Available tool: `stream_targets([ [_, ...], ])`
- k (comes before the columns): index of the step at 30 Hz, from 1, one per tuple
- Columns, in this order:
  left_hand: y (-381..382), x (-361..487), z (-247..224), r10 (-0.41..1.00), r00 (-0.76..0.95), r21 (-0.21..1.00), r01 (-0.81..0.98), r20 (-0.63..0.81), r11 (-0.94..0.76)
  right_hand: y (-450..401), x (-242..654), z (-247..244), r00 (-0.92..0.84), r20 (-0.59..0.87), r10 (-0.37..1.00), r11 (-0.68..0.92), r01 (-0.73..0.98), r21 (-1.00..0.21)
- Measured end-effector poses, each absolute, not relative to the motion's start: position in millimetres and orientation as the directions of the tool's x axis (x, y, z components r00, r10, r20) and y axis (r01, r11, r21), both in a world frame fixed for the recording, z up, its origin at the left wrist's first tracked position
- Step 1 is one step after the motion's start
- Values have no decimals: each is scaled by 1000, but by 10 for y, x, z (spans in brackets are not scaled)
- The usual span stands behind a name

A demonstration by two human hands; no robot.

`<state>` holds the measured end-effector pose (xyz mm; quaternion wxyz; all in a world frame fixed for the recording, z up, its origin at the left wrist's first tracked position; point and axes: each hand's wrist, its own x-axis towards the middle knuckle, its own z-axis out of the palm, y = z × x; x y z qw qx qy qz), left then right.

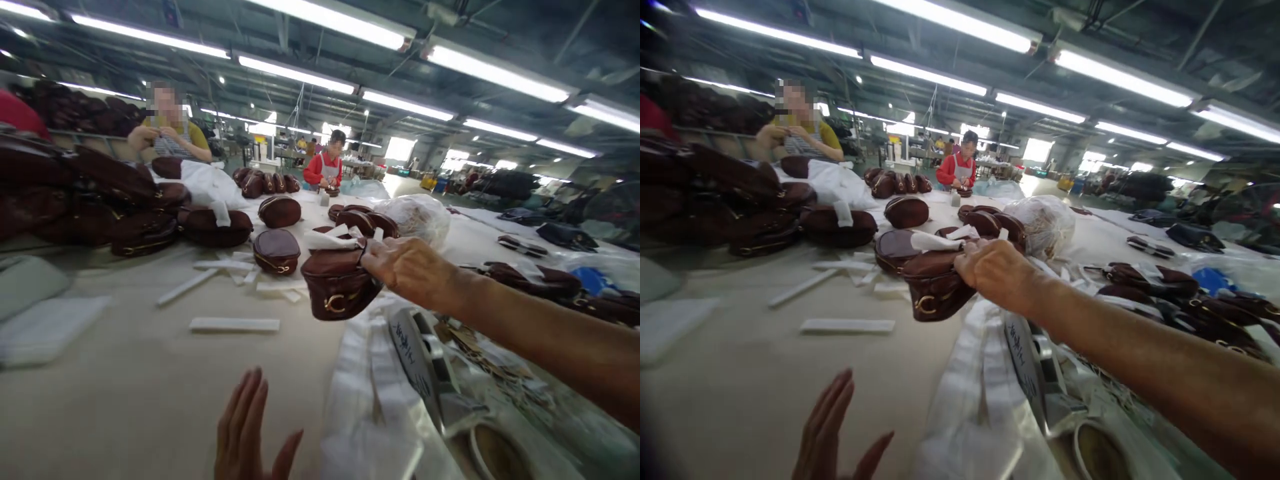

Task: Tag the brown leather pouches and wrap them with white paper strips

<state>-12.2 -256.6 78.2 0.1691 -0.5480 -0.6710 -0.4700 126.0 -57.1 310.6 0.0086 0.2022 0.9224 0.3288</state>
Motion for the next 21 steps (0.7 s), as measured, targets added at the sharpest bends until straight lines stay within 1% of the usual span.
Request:
stream_targets([
  [1,-2558,-149,908,513,-240,312,948,824,-57,-812,1144,3052,-945,63,320,744,292,602],
  [2,-2561,-177,1024,460,-177,224,973,870,-49,-1035,1032,2989,-967,7,255,789,212,576],
  [3,-2579,-206,1117,444,-132,166,986,886,-37,-1231,924,2922,-981,-45,189,835,136,533],
  [4,-2615,-239,1179,443,-106,139,989,890,-42,-1391,823,2855,-987,-94,127,874,67,481],
  [5,-2670,-277,1204,453,-111,149,988,885,-48,-1509,733,2790,-988,-134,72,907,9,422],
  [7,-2830,-377,1146,478,-186,231,972,859,-36,-1610,594,2673,-989,-150,1,959,-42,282],
  [9,-3025,-497,987,461,-348,363,930,816,58,-1563,524,2569,-999,-49,6,992,0,126],
  [10,-3120,-555,893,429,-441,428,894,788,132,-1512,518,2513,-998,35,57,997,59,45],
  [11,-3207,-601,801,391,-529,490,848,753,203,-1463,531,2449,-981,126,151,988,147,-38],
  [12,-3283,-628,717,351,-600,540,800,719,261,-1429,560,2373,-941,190,281,956,257,-138],
  [13,-3347,-629,643,319,-650,576,760,690,302,-1420,602,2282,-884,191,426,890,372,-265],
  [14,-3400,-600,577,301,-676,596,736,672,322,-1441,654,2178,-819,115,563,774,474,-419],
  [15,-3445,-540,516,300,-686,606,727,662,324,-1492,712,2065,-756,-24,655,609,546,-576],
  [16,-3485,-453,455,309,-683,609,730,661,310,-1568,772,1950,-716,-208,666,403,580,-708],
  [17,-3523,-343,392,323,-671,605,742,668,290,-1661,830,1841,-701,-347,624,189,566,-803],
  [18,-3561,-219,324,343,-650,594,759,678,266,-1758,883,1747,-709,-425,563,19,525,-851],
  [19,-3598,-90,251,369,-622,575,782,691,240,-1850,930,1673,-726,-442,526,-85,472,-877],
  [20,-3634,36,178,403,-580,542,812,708,216,-1927,970,1624,-746,-422,515,-135,416,-900],
  [21,-3665,152,108,443,-520,495,850,731,181,-1984,1003,1598,-766,-388,513,-139,371,-918],
])
